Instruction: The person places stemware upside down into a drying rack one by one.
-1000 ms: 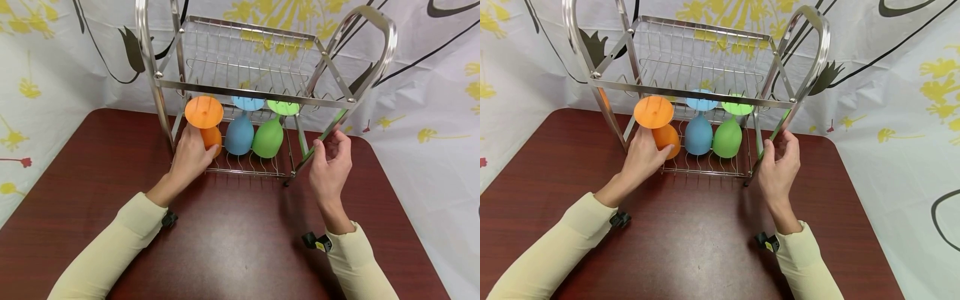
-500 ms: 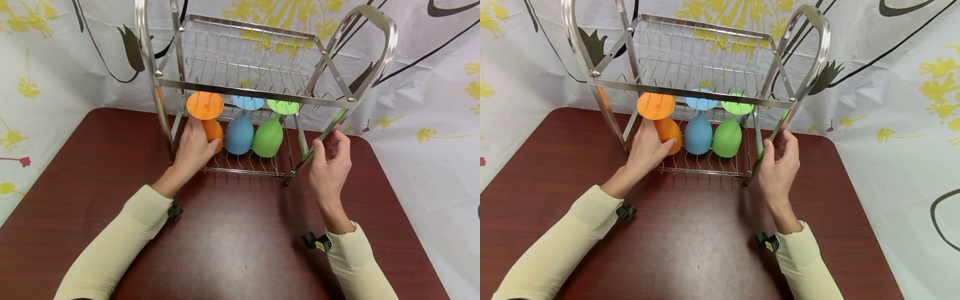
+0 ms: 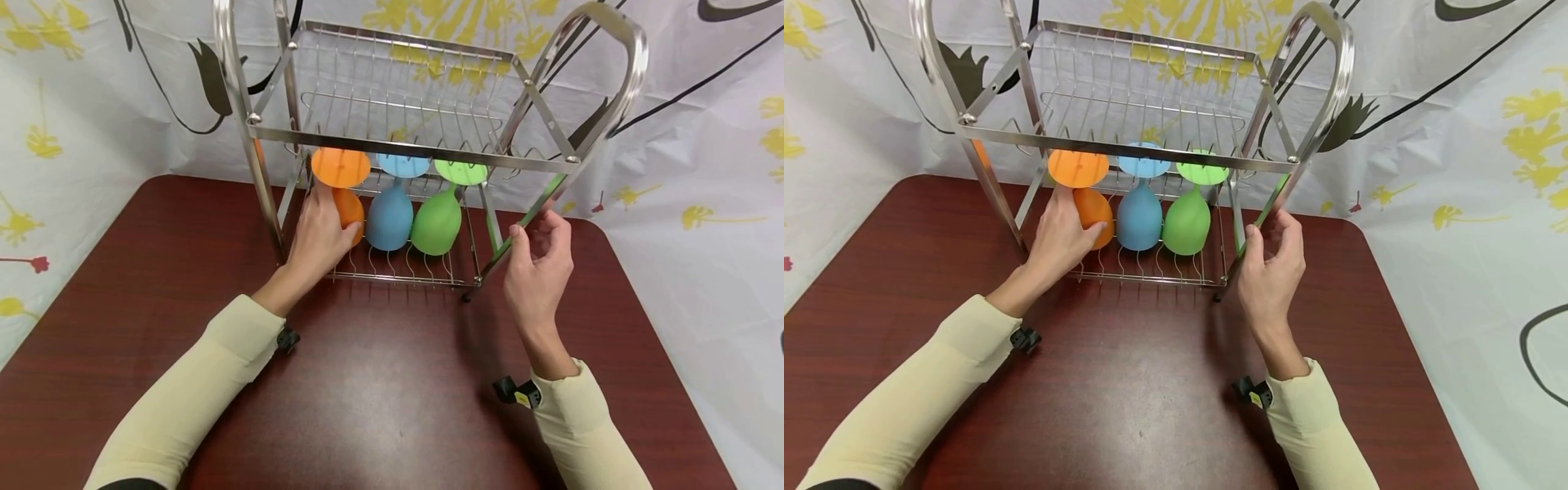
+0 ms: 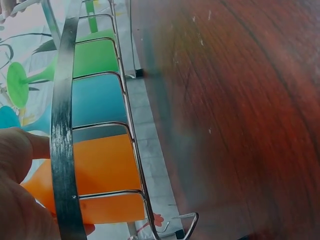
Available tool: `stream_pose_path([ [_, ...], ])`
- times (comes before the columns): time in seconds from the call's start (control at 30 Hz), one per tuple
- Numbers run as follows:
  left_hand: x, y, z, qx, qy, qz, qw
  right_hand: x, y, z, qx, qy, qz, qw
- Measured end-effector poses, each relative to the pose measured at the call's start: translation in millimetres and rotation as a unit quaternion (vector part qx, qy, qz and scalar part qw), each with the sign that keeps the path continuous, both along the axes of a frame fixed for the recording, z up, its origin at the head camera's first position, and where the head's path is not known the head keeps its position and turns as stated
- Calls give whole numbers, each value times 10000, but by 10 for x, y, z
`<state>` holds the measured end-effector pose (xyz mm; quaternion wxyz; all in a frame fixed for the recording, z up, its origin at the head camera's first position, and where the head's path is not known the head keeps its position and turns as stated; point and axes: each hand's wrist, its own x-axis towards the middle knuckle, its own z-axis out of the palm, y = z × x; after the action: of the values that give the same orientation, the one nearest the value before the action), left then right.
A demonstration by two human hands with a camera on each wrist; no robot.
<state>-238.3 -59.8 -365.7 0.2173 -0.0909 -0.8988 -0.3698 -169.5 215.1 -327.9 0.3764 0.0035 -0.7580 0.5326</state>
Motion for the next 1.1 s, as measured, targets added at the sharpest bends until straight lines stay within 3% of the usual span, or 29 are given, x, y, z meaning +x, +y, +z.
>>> stream_pose_path([
  [0.37, -79, -8, 3, 61, -195, 18, 9998, -14, -16, 21, 26, 24, 31, 10000],
  [0.73, -75, -29, -22, 119, -153, -33, 9998, -15, -25, 9, 83, 27, 18, 10000],
  [0.93, -29, -29, -14, 95, -143, -5, 9999, -6, -19, 8, -45, -105, 27, 9999],
  [1.1, 85, -27, 54, -47, -143, 18, 9999, 13, -24, 3, -192, -121, -73, 9997],
])
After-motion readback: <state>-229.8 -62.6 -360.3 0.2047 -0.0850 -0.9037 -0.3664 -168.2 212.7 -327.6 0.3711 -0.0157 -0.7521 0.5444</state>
